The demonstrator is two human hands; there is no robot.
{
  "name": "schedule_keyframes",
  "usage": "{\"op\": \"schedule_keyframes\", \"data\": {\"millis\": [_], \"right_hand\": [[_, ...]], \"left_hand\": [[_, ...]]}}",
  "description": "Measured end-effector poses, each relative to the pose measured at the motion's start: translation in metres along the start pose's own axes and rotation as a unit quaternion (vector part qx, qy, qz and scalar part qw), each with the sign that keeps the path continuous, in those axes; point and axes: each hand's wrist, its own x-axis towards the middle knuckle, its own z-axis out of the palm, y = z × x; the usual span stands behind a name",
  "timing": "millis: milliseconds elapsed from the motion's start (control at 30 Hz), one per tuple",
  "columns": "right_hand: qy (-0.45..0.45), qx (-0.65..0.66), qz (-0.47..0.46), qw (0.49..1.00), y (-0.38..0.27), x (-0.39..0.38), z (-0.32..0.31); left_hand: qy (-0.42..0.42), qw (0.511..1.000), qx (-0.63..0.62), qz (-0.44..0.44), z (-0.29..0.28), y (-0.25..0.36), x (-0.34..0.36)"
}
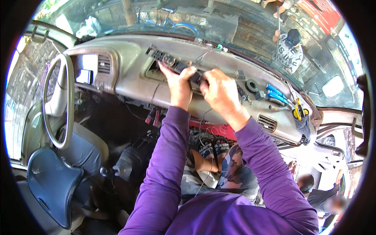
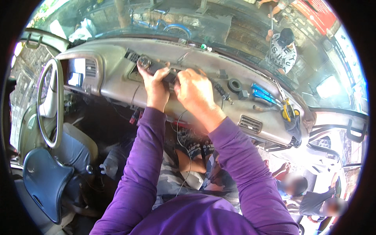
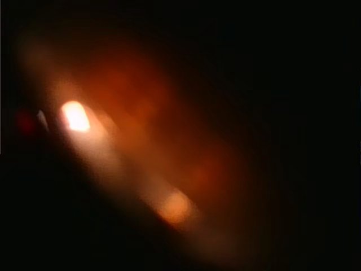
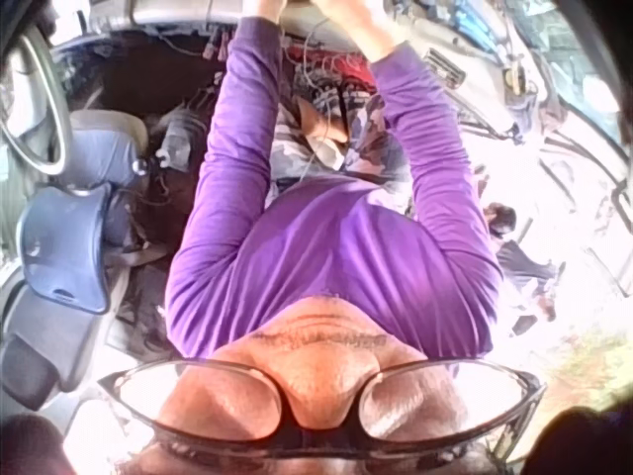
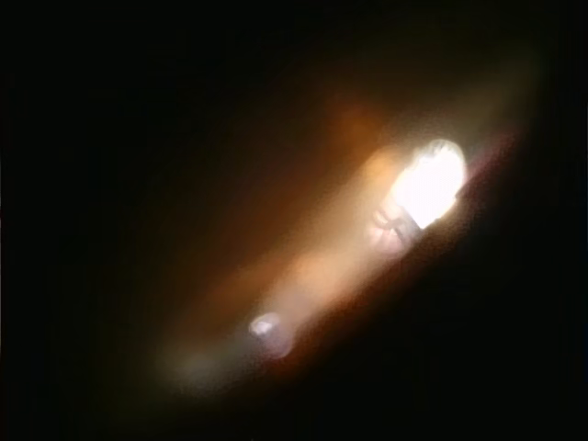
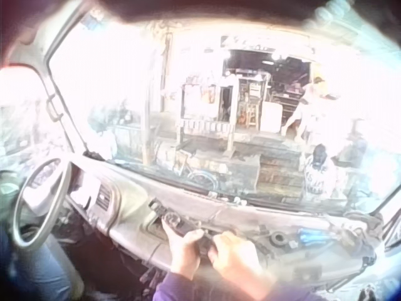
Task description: The person works on the car dashboard, using a soldering iron to heat and manipulate wires and connectors. They repeatedly adjust and reposition the dashboard unit while handling exposed wiring.
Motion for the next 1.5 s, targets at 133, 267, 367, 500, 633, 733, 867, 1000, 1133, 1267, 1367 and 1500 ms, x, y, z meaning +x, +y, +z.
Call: {"op": "schedule_keyframes", "data": {"millis": [133,267,367,500,633,733,867,1000,1133,1267,1367,1500], "right_hand": [[0.007,0.018,-0.010,1.000,0.002,-0.001,0.008],[0.042,0.046,0.001,0.998,-0.002,-0.003,0.012],[0.027,0.037,0.006,0.999,-0.001,-0.003,0.010],[0.036,0.025,-0.010,0.999,0.001,-0.005,0.011],[0.043,0.023,-0.008,0.999,0.001,-0.005,0.015],[0.045,0.022,-0.012,0.999,0.002,-0.005,0.014],[0.028,0.022,-0.013,0.999,0.000,-0.002,0.011],[0.036,0.024,-0.023,0.999,0.000,-0.003,0.012],[0.007,0.018,-0.011,1.000,-0.006,-0.006,0.010],[0.048,0.026,-0.007,0.998,0.003,-0.001,0.013],[0.012,0.033,-0.001,0.999,-0.001,-0.004,0.011],[0.065,0.083,0.019,0.994,0.004,-0.003,-0.004]], "left_hand": [[-0.011,1.000,0.004,0.001,-0.008,0.000,0.002],[-0.019,0.999,-0.030,-0.025,-0.010,0.002,0.004],[-0.027,1.000,0.010,0.001,-0.012,0.000,0.004],[-0.015,1.000,0.015,-0.009,-0.004,0.004,0.001],[-0.018,0.999,-0.012,-0.031,-0.004,0.010,0.001],[-0.015,0.999,-0.017,-0.032,-0.007,0.007,0.004],[-0.015,0.999,-0.019,-0.028,-0.006,0.006,0.003],[-0.016,1.000,0.010,-0.010,-0.004,0.005,0.001],[-0.012,1.000,0.007,-0.020,0.000,0.008,-0.002],[-0.026,0.999,0.025,0.010,-0.004,0.004,0.003],[-0.028,0.999,0.019,0.001,-0.007,0.002,0.004],[-0.018,1.000,0.016,0.001,-0.008,0.002,0.005]]}}
